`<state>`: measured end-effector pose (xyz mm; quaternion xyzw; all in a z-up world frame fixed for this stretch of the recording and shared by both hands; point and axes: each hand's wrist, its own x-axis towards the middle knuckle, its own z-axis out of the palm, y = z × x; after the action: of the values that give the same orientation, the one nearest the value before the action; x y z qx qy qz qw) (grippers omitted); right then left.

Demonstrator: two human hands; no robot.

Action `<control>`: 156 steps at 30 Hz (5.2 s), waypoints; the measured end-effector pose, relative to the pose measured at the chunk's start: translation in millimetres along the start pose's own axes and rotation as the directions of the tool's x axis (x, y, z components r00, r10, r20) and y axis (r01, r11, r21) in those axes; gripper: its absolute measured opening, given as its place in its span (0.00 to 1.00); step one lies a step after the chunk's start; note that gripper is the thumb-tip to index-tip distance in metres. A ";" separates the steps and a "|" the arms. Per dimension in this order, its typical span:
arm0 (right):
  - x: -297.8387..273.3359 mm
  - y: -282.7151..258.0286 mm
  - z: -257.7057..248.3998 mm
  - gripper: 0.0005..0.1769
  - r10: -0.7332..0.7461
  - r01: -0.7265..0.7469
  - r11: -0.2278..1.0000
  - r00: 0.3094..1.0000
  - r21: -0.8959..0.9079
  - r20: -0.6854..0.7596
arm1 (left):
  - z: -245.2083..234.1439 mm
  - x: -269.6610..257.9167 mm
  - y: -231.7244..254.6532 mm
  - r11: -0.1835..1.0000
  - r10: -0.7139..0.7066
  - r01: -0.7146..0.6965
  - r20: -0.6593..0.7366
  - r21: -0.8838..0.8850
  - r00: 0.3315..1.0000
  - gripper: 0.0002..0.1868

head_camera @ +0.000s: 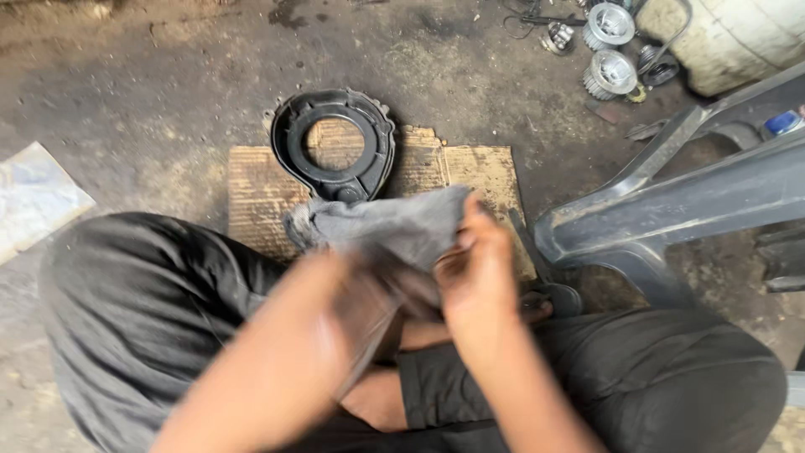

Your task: The person sits on the floor and cleans a circular mechanical part using a cloth. They wipe the exterior and interior surfaces, rotate the part to access different areas, and continue scrubbing until the part appears cleaner.

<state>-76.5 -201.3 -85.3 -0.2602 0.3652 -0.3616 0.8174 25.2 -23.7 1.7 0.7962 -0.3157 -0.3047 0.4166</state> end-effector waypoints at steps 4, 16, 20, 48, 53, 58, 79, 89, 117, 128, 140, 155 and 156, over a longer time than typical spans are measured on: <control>-25.1 -94.7 24.1 0.09 -0.383 0.382 0.924 0.924 -0.022 -0.013 | -43.7 84.9 -64.7 0.986 -0.166 0.155 -0.213 -0.067 0.963 0.19; 24.3 -154.7 -63.0 0.10 -0.457 0.461 0.864 0.887 0.202 -0.068 | 7.3 276.4 -262.5 0.904 -0.380 0.422 -0.316 0.074 0.869 0.31; 41.8 -103.3 -39.8 0.07 -0.497 0.497 0.844 0.866 -0.202 0.053 | 17.8 300.5 -270.9 0.924 -0.379 0.361 -0.430 -0.126 0.819 0.27; 110.8 140.0 -28.6 0.09 0.231 0.544 -0.633 0.812 -0.550 0.537 | 15.9 249.9 -111.8 0.939 0.285 -0.291 -0.059 -0.185 0.957 0.18; 87.8 153.7 -14.9 0.11 0.192 0.692 -0.387 0.707 -0.609 0.680 | 15.2 255.7 -126.4 0.890 0.201 -0.249 -0.161 -0.383 0.966 0.14; 127.3 111.3 -23.2 0.05 0.116 0.449 -0.751 0.812 -0.485 0.572 | 8.6 258.0 -134.9 0.869 0.137 -0.155 -0.074 -0.469 0.988 0.11; 83.7 160.6 -22.1 0.05 0.121 0.624 -0.620 0.675 -0.475 0.728 | 17.8 276.2 -136.9 0.889 0.253 -0.341 -0.292 -0.306 0.922 0.16; 82.9 155.1 -20.4 0.07 0.172 0.623 -0.653 0.676 -0.430 0.717 | 10.1 271.0 -127.5 0.874 0.132 -0.200 -0.180 -0.443 0.975 0.15; 64.2 160.5 -6.5 0.11 -0.010 0.607 -0.618 0.629 -0.499 0.777 | 7.8 268.2 -122.9 0.891 0.186 -0.256 -0.214 -0.374 0.959 0.18; 44.6 191.8 7.6 0.05 -0.105 0.564 -0.220 0.797 -0.796 0.594 | 20.0 262.6 -148.5 0.888 0.132 -0.206 -0.201 -0.412 0.971 0.17; 86.2 106.8 -27.2 0.08 0.352 0.650 -0.688 0.687 -0.322 0.636 | 27.3 263.3 -162.9 0.665 -0.010 -0.197 -0.272 -0.721 0.962 0.16; 160.1 20.8 -38.8 0.12 0.333 0.685 -0.649 0.647 -0.331 0.686 | -33.9 267.7 -124.4 0.866 -0.076 0.015 -0.104 -0.500 0.992 0.19; 154.9 20.3 -38.4 0.12 0.260 0.646 -0.667 0.668 -0.370 0.697 | -33.4 266.4 -121.1 0.900 -0.057 0.010 -0.096 -0.435 0.994 0.19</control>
<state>-25.5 -316.3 -185.6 -0.9916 0.1277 0.0163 0.0149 244.2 -154.5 -145.6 0.7038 -0.2038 -0.3317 0.5942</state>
